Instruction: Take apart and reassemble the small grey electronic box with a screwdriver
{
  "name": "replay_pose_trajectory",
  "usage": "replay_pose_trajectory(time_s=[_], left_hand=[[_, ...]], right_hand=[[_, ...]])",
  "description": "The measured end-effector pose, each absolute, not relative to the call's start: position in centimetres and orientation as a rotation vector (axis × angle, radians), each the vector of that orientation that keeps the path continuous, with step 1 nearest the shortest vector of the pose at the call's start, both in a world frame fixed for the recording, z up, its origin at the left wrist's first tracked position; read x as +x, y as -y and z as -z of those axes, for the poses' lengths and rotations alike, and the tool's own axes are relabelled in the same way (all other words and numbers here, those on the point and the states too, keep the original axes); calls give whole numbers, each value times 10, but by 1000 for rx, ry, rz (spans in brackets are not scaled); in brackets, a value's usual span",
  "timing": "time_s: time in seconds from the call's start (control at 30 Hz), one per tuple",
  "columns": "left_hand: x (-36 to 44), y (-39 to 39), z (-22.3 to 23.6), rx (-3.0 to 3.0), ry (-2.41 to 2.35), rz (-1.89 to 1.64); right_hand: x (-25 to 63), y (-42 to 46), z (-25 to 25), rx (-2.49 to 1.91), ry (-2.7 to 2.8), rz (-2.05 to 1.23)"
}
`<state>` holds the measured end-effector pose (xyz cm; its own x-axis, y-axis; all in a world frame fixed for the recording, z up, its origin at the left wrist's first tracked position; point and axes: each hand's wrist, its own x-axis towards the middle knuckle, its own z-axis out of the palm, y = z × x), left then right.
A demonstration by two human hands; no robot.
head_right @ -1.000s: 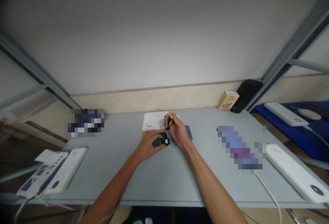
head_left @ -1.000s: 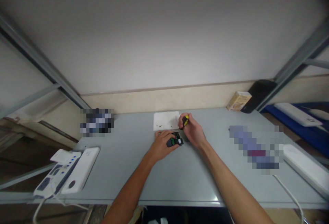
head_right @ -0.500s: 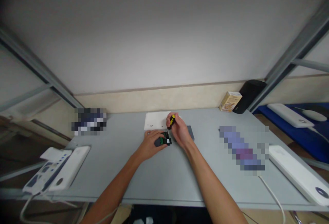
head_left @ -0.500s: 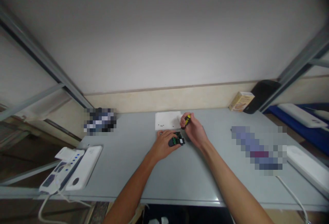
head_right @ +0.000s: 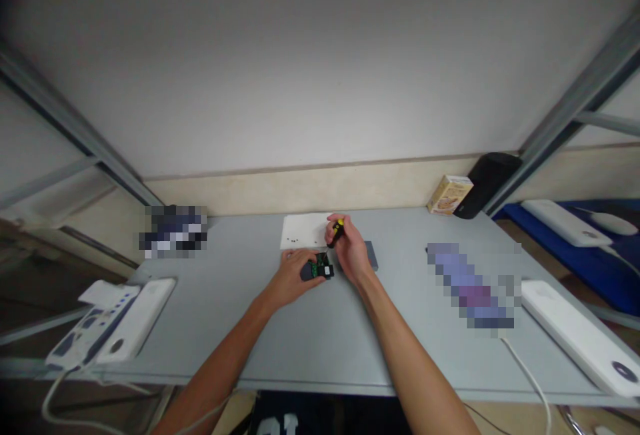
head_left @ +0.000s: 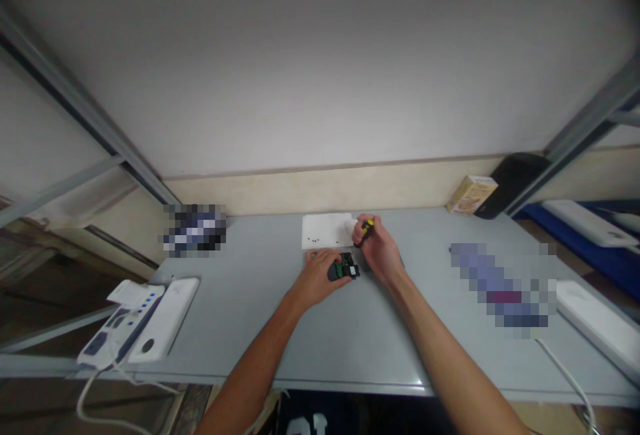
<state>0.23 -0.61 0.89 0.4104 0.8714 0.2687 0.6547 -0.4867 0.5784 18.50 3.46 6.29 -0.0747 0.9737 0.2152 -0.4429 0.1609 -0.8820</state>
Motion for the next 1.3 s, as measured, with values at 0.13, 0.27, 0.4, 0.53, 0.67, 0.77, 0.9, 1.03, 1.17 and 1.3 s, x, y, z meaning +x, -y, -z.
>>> replay_pose_trajectory(time_s=[0.13, 0.27, 0.4, 0.53, 0.67, 0.77, 0.9, 1.03, 1.17, 1.3], left_hand=[[3, 5, -7, 2292, -1309, -777], [2, 5, -6, 2310, -1309, -774], [2, 5, -6, 2323, -1306, -758], [2, 5, -6, 2342, -1291, -756], [2, 3, -1, 2380, -1277, -793], [2, 2, 4, 2382, -1286, -796], [2, 2, 2, 2363, -1280, -817], [1, 5, -2, 2355, -1265, -814], [2, 6, -5, 2355, -1274, -799], [2, 6, -6, 2378, -1264, -796]], right_hand=[[187, -29, -65, -645, 1056, -1363], [181, -30, -62, -645, 1018, -1310], [180, -32, -62, -668, 1036, -1314], [186, -27, -64, -591, 1120, -1426], [186, -18, -64, -478, 1259, -1571], [179, -13, -65, -447, 1413, -1630], [173, -12, -67, -479, 1389, -1558], [180, -22, -64, -648, 1201, -1349], [190, -33, -60, -554, 1037, -1442], [193, -32, -61, -551, 1017, -1478]])
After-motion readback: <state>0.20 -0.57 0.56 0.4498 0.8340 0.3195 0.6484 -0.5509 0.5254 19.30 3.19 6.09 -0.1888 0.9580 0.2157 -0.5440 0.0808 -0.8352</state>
